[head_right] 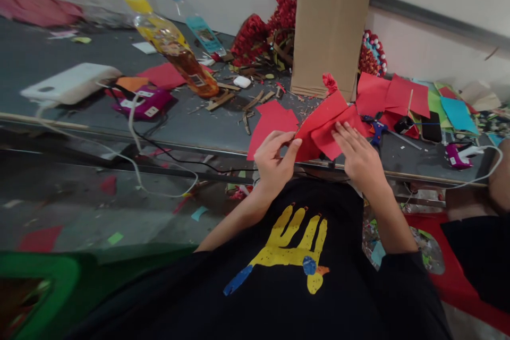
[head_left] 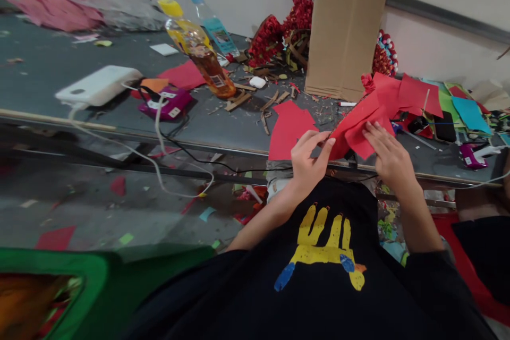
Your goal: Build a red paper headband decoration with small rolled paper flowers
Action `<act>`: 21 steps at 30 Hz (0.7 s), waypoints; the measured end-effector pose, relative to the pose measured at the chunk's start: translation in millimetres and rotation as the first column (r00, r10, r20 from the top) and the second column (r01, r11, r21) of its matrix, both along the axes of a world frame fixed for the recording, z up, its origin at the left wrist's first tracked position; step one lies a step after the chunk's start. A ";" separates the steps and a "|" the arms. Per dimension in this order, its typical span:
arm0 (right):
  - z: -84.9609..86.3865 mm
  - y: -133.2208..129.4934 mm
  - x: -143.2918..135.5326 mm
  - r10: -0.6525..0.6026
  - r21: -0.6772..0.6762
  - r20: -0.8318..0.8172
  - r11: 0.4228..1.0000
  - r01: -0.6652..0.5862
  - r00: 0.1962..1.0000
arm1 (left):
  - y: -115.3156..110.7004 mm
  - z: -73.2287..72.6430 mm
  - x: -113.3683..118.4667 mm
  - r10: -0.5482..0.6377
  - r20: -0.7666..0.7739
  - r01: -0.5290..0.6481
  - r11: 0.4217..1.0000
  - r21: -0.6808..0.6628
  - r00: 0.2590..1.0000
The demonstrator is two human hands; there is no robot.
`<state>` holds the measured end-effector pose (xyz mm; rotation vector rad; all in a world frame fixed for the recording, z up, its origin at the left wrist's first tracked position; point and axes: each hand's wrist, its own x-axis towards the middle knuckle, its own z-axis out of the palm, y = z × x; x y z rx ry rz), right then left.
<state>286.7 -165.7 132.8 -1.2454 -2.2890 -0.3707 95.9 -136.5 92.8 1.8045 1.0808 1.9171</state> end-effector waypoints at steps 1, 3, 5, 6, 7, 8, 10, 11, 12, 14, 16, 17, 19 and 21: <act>-0.7 -1.5 -0.3 0.029 -0.013 0.049 1.000 -0.028 0.998 | 0.8 0.4 -1.0 0.006 -0.010 -0.006 1.000 -0.002 1.000; 1.7 -3.1 2.8 0.097 -0.041 0.142 0.995 -0.092 0.985 | 2.5 0.7 -3.1 0.007 -0.024 -0.007 1.000 -0.010 1.000; 10.4 -0.3 12.0 0.127 -0.056 0.210 0.991 -0.118 0.969 | 4.0 0.8 -4.9 -0.004 -0.027 0.004 1.000 -0.004 1.000; 16.6 2.7 18.3 0.118 -0.053 0.232 0.993 -0.108 0.966 | 4.6 0.9 -5.7 -0.009 -0.028 0.009 1.000 0.003 1.000; 23.4 6.2 24.6 0.089 -0.042 0.245 0.996 -0.081 0.965 | 5.3 1.3 -6.2 -0.011 -0.027 0.012 1.000 0.009 1.000; 30.1 9.4 30.1 0.056 -0.027 0.252 0.998 -0.051 0.966 | 6.0 1.9 -6.6 -0.011 -0.024 0.011 1.000 0.015 1.000; 40.2 12.3 35.1 0.000 -0.001 0.261 1.000 0.001 0.965 | 7.6 3.7 -6.8 -0.007 -0.016 0.008 1.000 0.021 1.000; 42.7 11.4 33.9 -0.008 0.005 0.268 1.000 0.007 0.963 | 8.4 5.0 -6.6 -0.005 -0.011 0.005 1.000 0.023 1.000; 43.3 8.9 30.4 0.003 0.003 0.277 1.000 -0.004 0.961 | 9.2 6.4 -6.4 -0.005 -0.009 0.005 1.000 0.025 1.000; 40.2 1.8 19.8 0.077 -0.022 0.303 0.997 -0.074 0.950 | 10.4 9.5 -6.2 -0.010 -0.015 0.010 1.000 0.027 1.000; 36.1 -2.3 12.0 0.165 -0.050 0.326 0.986 -0.157 0.931 | 11.3 12.8 -6.5 -0.016 -0.033 0.017 0.999 0.037 0.999; 35.4 -1.7 11.2 0.184 -0.054 0.329 0.983 -0.176 0.926 | 11.6 14.4 -7.0 -0.019 -0.042 0.021 0.999 0.046 0.999; 38.1 5.3 16.5 0.154 -0.034 0.318 0.988 -0.151 0.936 | 12.4 17.3 -8.2 -0.020 -0.049 0.023 0.997 0.068 0.999; 44.6 15.8 26.1 0.056 0.005 0.290 0.998 -0.060 0.955 | 13.6 19.7 -9.3 -0.022 -0.037 0.025 0.997 0.068 0.999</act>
